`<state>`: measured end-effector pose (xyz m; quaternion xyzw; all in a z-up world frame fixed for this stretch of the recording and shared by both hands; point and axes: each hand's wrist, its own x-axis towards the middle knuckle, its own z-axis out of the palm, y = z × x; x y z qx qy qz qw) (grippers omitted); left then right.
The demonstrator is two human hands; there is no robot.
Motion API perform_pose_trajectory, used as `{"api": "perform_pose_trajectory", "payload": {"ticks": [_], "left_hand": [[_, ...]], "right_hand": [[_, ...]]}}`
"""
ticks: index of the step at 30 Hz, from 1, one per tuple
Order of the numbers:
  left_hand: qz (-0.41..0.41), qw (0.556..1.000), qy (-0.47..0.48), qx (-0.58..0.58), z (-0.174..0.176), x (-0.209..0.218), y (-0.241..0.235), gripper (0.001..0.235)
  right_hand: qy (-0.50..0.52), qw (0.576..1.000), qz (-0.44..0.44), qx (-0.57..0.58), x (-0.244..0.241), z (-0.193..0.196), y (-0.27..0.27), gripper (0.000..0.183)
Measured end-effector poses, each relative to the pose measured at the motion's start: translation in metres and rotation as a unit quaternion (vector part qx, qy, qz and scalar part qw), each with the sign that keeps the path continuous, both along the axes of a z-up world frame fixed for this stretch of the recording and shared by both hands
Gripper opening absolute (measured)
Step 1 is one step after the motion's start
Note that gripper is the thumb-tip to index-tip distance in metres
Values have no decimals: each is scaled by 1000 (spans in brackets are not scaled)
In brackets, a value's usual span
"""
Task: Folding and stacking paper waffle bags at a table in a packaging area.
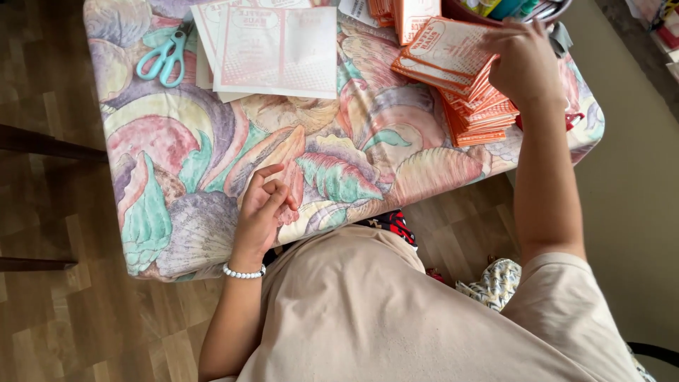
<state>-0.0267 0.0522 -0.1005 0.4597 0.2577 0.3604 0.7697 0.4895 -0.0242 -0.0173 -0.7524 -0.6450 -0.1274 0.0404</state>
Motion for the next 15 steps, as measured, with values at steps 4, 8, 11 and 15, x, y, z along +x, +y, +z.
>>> {"api": "perform_pose_trajectory", "payload": {"ticks": [4, 8, 11, 15], "left_hand": [[-2, 1000, -22, 19, -6, 1, 0, 41], [-17, 996, -27, 84, 1, 0, -1, 27], [-24, 997, -24, 76, -7, -2, -2, 24], [-9, 993, -36, 109, -7, -3, -3, 24]], "right_hand": [[9, 962, 141, 233, -85, 11, 34, 45], [92, 960, 206, 164, -197, -12, 87, 65], [41, 970, 239, 20, -260, -37, 136, 83], [39, 970, 233, 51, -269, -65, 189, 72]]}}
